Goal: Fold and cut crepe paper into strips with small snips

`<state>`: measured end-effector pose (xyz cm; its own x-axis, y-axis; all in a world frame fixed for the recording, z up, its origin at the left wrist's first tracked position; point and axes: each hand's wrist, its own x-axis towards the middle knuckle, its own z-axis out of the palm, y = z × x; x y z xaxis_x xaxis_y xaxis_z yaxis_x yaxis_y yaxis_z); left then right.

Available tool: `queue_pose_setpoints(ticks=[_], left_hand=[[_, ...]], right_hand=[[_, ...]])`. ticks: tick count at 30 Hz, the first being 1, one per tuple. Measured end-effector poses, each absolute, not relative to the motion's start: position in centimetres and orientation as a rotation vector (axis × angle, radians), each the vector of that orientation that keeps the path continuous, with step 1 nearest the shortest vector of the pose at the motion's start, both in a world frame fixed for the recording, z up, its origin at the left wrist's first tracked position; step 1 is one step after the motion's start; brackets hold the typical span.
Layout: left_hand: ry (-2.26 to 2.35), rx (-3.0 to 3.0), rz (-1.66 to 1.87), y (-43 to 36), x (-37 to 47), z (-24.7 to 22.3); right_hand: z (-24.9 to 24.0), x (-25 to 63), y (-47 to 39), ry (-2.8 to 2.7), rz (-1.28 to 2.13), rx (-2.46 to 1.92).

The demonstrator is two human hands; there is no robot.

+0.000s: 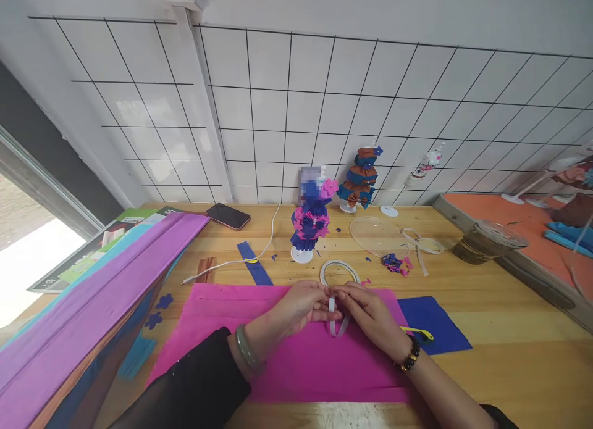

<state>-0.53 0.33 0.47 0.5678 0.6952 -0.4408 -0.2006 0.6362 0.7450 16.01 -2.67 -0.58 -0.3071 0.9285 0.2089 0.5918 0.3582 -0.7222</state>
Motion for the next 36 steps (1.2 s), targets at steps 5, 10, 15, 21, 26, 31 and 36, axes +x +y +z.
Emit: queue_pose_setpoints(ticks=[5,10,15,21,26,31,36], left_hand=[[0.800,0.684,0.582,0.3,-0.7,0.6],[0.826,0.708,0.583,0.3,-0.7,0.7],[0.867,0.699,0.592,0.3,-0.7,1.0],[0.913,0.700,0.584,0.4,-0.8,1.0],[0.895,0.719,0.599,0.5,-0.9,0.9],[0.875,0.729,0.608,0.6,-0.9,0.6],[0.854,0.734,0.630,0.7,-0.9,0.4]], right_hand=[[-0.9,16.3,-2.6,-2.087,0.642,-1.317],[-1.0,16.1,-2.6,-2.144,0.625,-1.302],[-0.6,17.5,-2.1,-1.929,0.653,-1.456],[1.0,21.1,-2.4,-1.696,0.701,-1.604],[1.5,22.2,-3.9,-1.945,0.666,-1.676],[0.9,23.7,-3.8,-2.005,0.428,-1.801],[1.7,24.6,-4.3,-2.157,0.277,-1.839]])
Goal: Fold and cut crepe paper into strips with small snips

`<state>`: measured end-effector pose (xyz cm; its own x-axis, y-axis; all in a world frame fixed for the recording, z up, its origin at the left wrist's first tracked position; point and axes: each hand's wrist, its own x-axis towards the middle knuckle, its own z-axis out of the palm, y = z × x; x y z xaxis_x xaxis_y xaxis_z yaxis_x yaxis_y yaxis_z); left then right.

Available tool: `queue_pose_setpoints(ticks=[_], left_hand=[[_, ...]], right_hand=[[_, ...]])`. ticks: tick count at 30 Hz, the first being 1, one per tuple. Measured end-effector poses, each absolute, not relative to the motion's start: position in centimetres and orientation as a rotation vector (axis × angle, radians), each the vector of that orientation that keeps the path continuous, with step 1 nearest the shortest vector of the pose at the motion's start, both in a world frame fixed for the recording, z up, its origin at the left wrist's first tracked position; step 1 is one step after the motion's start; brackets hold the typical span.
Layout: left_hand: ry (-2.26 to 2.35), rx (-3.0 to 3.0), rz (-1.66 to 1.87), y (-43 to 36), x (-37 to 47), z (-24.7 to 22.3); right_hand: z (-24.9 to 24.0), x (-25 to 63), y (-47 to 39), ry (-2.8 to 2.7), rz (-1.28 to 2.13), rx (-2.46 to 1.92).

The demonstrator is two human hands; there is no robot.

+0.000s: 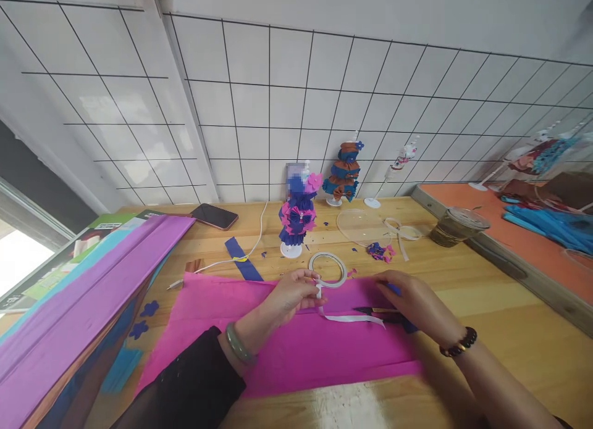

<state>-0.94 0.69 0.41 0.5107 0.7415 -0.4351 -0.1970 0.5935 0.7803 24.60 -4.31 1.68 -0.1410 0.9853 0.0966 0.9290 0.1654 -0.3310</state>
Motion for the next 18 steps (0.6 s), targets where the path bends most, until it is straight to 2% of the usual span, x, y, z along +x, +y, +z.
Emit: queue_pose_setpoints(ticks=[4,12,18], left_hand=[[0.830,0.723,0.644,0.8,-1.0,0.2],[0.819,0.717,0.665,0.7,-1.0,0.0],[0.825,0.729,0.667,0.6,-1.1,-0.1]], right_hand=[[2.0,24.1,-6.5,-2.457,0.302,-1.724],[-1.8,24.3,-10.2,-2.566,-0.279,-1.650],[-2.0,25.5,-10.6,-2.582,-0.238,-1.593]])
